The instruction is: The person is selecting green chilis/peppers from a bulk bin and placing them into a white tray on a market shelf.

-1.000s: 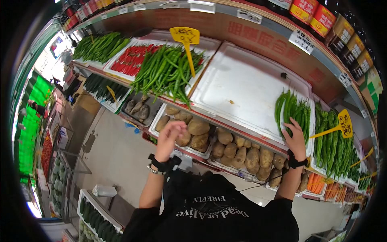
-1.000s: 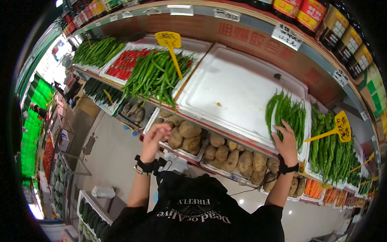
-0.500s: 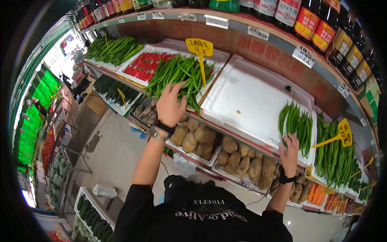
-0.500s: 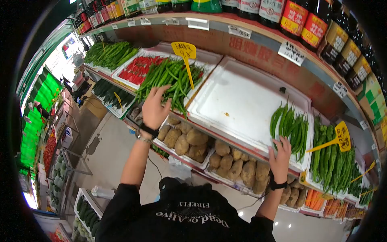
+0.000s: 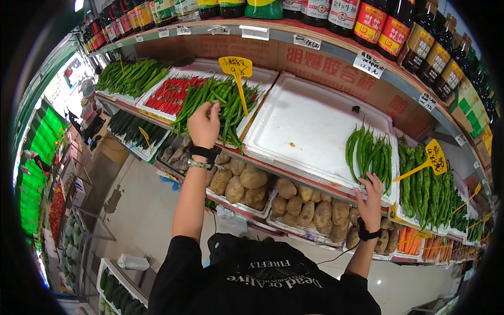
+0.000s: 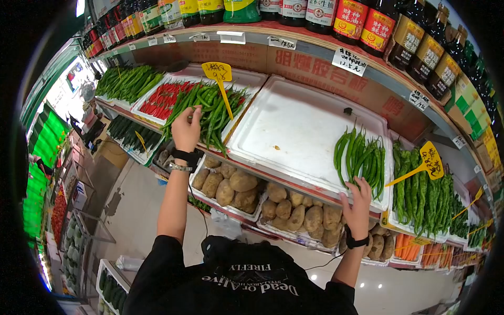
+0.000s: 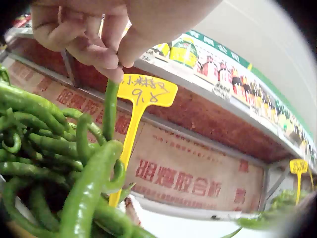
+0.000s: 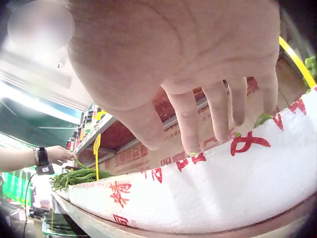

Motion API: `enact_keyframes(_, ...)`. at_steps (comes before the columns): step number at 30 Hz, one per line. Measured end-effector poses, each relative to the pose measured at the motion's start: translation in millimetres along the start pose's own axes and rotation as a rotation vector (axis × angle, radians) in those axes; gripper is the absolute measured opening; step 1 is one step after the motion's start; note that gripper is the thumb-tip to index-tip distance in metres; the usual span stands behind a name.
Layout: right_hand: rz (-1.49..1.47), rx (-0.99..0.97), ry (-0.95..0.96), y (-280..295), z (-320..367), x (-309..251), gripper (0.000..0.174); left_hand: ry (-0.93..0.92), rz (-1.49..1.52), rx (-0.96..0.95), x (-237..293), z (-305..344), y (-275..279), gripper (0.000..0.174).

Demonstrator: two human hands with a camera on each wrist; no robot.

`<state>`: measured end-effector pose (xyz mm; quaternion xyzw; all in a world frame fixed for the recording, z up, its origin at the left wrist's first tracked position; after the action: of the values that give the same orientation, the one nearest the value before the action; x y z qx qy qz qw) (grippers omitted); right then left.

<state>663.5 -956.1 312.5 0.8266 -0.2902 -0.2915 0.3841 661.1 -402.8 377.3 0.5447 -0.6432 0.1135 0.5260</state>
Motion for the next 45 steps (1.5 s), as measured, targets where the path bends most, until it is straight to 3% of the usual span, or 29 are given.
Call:
enact_keyframes(4, 0.008, 0.0, 0.001, 2.5, -3.7, -4.0, 0.029, 0.068, 0.369, -0.046, -22.4, -3.4, 12.7, 0.025)
enact_keyframes(9, -0.037, 0.009, 0.058, 2.4, -16.5, -27.9, 0.027, 0.051, 0.427, -0.042, -11.9, 30.9, 48.9, 0.016)
enact_keyframes(15, -0.206, -0.003, 0.177, -10.6, -41.0, -85.0, 0.032, -0.276, 0.216, -0.035, 41.0, 99.7, 82.0, 0.011)
enact_keyframes(17, -0.304, -0.015, 0.224, -16.9, -49.3, -105.8, 0.036, -0.353, 0.237, -0.126, 61.9, 125.4, 77.4, 0.013)
enact_keyframes(18, -0.337, -0.024, 0.245, -21.7, -52.5, -114.9, 0.046, -0.361, 0.238, -0.185, 65.9, 140.7, 68.3, 0.014)
enact_keyframes(22, -0.561, -0.072, 0.171, -49.0, -55.1, -135.4, 0.06, -0.421, 0.3, -0.416, 86.2, 197.3, 34.2, 0.021)
enact_keyframes(25, -0.682, -0.129, 0.139, -66.4, -47.3, -134.3, 0.06, -0.459, 0.373, -0.509, 95.2, 231.9, 14.4, 0.024)
enact_keyframes(29, -0.6, -0.133, 0.182, -62.5, -46.1, -137.5, 0.052, -0.577, 0.385, -0.524, 106.2, 260.5, 4.7, 0.028)
enact_keyframes(32, -0.584, -0.163, 0.088, -61.1, -38.9, -125.2, 0.047, -0.609, 0.397, -0.514, 108.8, 266.0, 0.8, 0.028)
enact_keyframes(35, -0.752, -0.076, 0.035, -70.6, -28.8, -104.5, 0.044, -0.609, 0.409, -0.526, 110.4, 266.6, -3.3, 0.028)
enact_keyframes(45, -0.952, -0.129, -0.037, -70.3, -20.9, -95.3, 0.038, -0.592, 0.422, -0.571, 114.1, 272.6, -18.8, 0.028)
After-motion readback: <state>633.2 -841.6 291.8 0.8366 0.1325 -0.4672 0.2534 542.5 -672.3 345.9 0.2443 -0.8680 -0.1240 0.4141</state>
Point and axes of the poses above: each hand's wrist, its own z-axis away from the middle knuckle, its own y-axis out of the back of the hand, x = y × z, the point moved 8 cm from there along -z, towards the middle knuckle, and after that the axes turned 14 degrees about y, right-handed, at the moved point
